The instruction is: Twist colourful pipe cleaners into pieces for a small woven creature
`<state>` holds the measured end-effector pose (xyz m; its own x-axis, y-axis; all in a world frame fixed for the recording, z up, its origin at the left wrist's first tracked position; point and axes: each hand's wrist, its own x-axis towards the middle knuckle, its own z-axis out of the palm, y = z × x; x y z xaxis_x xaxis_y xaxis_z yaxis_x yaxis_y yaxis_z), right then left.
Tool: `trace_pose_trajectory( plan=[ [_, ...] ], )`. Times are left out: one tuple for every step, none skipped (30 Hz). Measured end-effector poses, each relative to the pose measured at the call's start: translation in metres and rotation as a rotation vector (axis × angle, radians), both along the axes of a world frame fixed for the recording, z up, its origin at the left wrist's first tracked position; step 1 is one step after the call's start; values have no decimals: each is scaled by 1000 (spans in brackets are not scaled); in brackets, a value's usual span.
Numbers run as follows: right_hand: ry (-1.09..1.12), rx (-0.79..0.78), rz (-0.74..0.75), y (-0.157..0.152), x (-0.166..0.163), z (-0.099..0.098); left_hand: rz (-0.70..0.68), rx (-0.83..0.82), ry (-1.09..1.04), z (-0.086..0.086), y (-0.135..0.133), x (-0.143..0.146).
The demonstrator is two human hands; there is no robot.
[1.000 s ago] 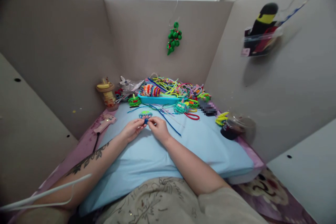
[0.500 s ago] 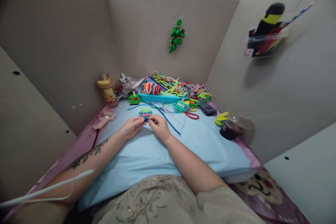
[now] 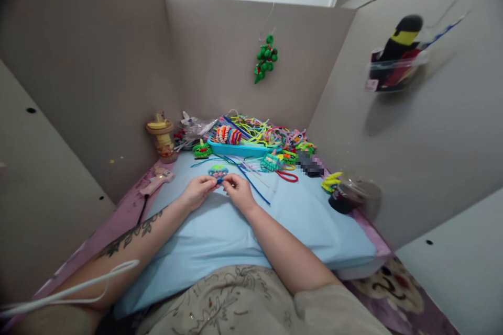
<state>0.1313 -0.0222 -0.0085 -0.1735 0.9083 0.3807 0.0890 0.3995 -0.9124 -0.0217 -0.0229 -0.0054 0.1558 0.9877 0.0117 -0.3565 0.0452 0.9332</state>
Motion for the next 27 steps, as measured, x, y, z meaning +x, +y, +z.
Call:
trace_pose_trajectory(
  plan=[
    [6,-4,1,0,0,0,8,27,29,-1,0,0],
    [14,-5,2,-1,0,0,19,58,67,-2,0,-1],
    [23,-5,4,-1,1,0,32,91,109,-2,0,-1],
    [33,-2,5,0,1,0,43,125,152,-2,0,-2],
    [40,2,5,0,2,0,51,157,193,-2,0,-3],
    [44,5,6,1,2,-1,56,182,227,-1,-1,-3],
    [47,7,6,1,2,-1,57,200,251,0,-2,-3],
    [49,8,6,2,3,-2,59,214,268,1,-2,-4],
    [49,8,7,2,3,-3,58,225,279,2,-3,-4],
    [50,8,8,3,4,-3,59,233,287,2,-4,-3],
    [52,8,8,3,4,-3,59,241,293,3,-5,-3],
    [52,8,8,4,4,-3,59,251,300,3,-5,-3],
    [51,9,7,4,4,-3,59,263,307,3,-5,-3],
    [49,9,6,4,4,-3,61,274,312,3,-5,-3],
    [49,11,8,3,5,-3,65,282,314,3,-5,-3],
    [49,14,11,3,5,-2,70,287,314,3,-5,-3],
    [52,17,15,3,5,-2,73,291,315,3,-5,-3],
    [53,20,19,3,5,-2,76,292,315,3,-5,-3],
    [54,21,22,3,5,-1,78,293,313,2,-5,-2],
    [52,22,23,3,5,-1,80,293,312,2,-5,-2],
    [50,21,23,3,5,-1,83,293,311,2,-5,-2],
    [49,19,23,3,5,-2,86,291,307,2,-5,-2],
    [48,17,23,3,5,-2,90,289,303,2,-5,-2],
    [49,15,24,3,5,-2,93,287,298,3,-4,-2],
    [52,14,24,3,4,-2,92,286,293,3,-4,-2],
    [53,12,25,3,4,-2,90,285,287,3,-4,-2],
    [54,10,25,3,4,-2,85,282,279,2,-3,-2]
  ],
)
